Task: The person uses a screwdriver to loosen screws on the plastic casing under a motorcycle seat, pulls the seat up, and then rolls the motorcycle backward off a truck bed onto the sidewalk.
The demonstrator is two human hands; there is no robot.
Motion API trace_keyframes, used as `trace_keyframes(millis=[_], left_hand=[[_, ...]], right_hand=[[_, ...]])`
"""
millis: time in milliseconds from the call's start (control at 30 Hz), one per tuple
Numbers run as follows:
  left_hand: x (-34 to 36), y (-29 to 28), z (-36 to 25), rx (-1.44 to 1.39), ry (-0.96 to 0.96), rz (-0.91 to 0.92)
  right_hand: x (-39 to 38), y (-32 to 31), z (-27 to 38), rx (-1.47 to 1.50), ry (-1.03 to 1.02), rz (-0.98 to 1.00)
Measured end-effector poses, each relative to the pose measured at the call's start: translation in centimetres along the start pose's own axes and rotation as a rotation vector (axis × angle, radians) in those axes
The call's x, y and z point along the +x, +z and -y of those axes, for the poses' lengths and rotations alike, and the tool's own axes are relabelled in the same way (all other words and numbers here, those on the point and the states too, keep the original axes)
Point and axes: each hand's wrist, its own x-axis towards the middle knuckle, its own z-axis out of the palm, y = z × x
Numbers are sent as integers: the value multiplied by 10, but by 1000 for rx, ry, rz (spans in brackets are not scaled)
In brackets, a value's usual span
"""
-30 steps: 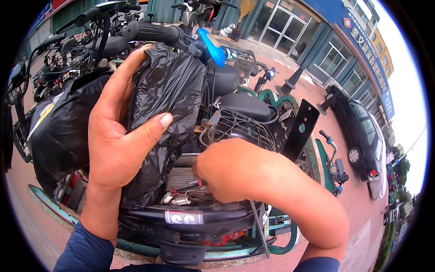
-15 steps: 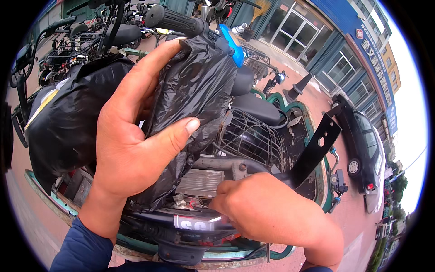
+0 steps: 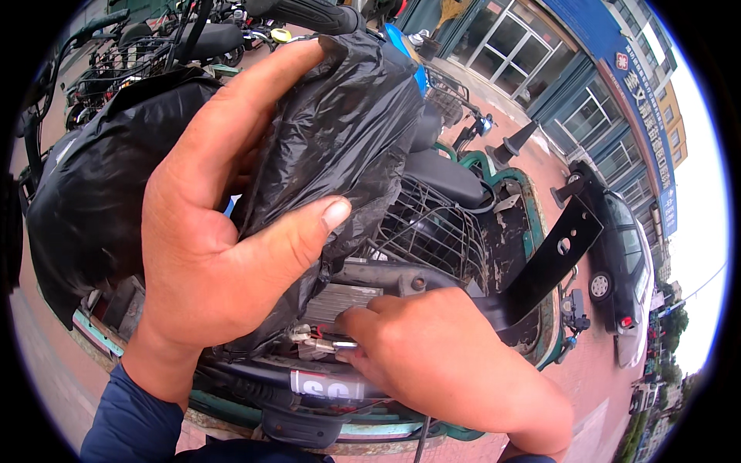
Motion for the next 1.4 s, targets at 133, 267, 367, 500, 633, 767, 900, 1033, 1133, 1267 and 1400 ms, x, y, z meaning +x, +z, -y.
trace_keyframes(millis=[133, 267, 367, 500, 633, 767, 900, 1033, 1133, 1267, 1400], left_hand=[[-1, -1, 2, 31, 21, 11], [-1, -12, 7, 260, 50, 95], [-1, -10, 4, 286, 41, 120], [0, -15, 6, 276, 38, 115], [1, -16, 7, 261, 30, 122], [1, -18, 6, 267, 27, 104], [1, -23, 8, 281, 59, 75], [1, -22, 6, 307, 65, 96], [0, -20, 6, 279, 48, 90], [0, -18, 4, 290, 9, 68], [-1, -13, 3, 306, -3, 37]], right_hand=[[11, -2, 3, -109, -1, 41], [11, -3, -6, 18, -18, 84], [12, -13, -18, 180, -60, 213], [21, -15, -17, 194, -63, 323], [19, -11, -23, 202, -171, 275], [13, -12, -20, 222, -181, 280], [10, -18, -4, 184, -126, 248], [9, -4, 4, 184, -141, 129], [6, -1, 2, 197, -160, 126], [-3, 0, -5, 132, -102, 118], [-11, 0, -4, 77, 42, 40]])
